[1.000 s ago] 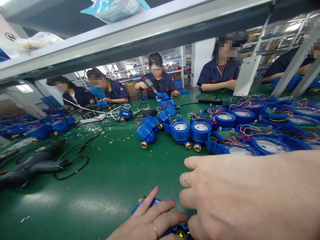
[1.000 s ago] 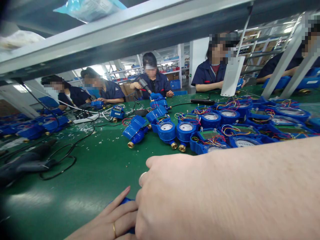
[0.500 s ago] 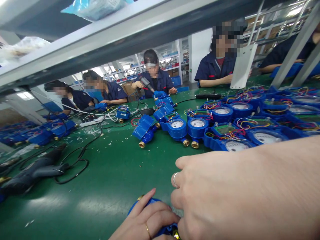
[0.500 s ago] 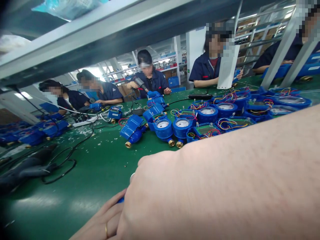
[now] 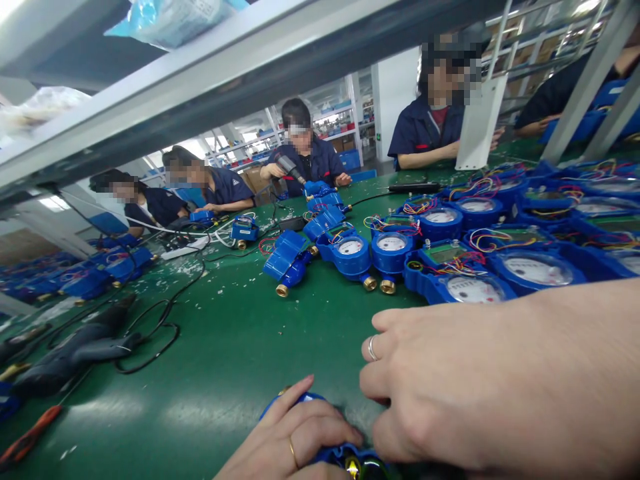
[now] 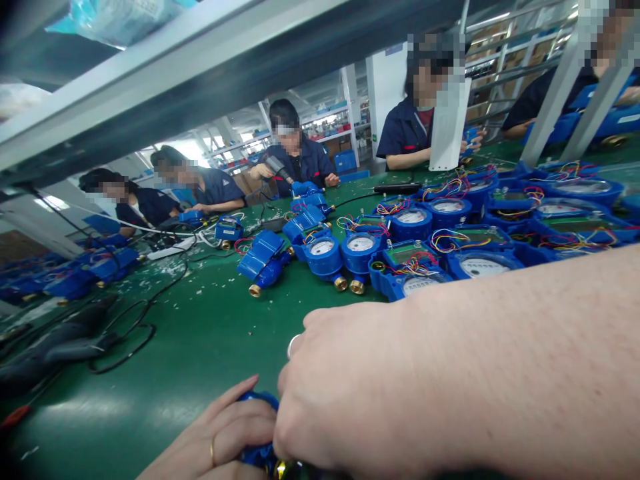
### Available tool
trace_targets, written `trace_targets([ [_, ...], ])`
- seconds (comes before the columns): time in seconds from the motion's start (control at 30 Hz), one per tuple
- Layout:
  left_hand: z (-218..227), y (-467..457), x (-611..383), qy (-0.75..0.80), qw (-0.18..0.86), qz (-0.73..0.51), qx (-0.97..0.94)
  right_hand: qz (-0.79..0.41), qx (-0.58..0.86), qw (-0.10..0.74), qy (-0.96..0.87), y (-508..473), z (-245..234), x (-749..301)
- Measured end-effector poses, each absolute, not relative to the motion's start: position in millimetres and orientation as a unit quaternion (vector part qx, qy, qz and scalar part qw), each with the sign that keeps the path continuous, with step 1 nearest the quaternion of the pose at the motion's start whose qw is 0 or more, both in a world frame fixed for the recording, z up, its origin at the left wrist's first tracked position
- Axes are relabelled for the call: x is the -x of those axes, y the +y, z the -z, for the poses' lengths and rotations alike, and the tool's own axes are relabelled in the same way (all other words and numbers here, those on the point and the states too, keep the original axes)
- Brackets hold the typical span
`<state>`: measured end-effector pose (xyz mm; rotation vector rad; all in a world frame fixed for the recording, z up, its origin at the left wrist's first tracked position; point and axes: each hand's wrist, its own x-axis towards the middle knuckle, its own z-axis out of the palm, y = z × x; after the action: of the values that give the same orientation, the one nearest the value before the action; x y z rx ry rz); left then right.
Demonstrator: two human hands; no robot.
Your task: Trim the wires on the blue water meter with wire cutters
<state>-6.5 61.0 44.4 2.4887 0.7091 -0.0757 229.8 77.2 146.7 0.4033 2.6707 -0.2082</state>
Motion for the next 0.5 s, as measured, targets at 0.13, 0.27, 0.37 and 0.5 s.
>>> trace_targets([
  [0.13,-19,62,18,0.249,0.304,-0.065,-0.917,0.093,-0.162,0.242,0.952,80,-148,-232],
  [0.27,-6,61,25,0.19,0.245,-0.123,-0.943,0.152,-0.168,0.234,0.945,83,-143,-236],
  [0.37,-4,61,25,0.152,0.19,-0.163,-0.956,0.166,-0.178,0.222,0.944,83,-140,-239],
  [0.5,-4,61,25,0.146,0.187,-0.174,-0.956,0.156,-0.185,0.19,0.952,77,-133,-246],
])
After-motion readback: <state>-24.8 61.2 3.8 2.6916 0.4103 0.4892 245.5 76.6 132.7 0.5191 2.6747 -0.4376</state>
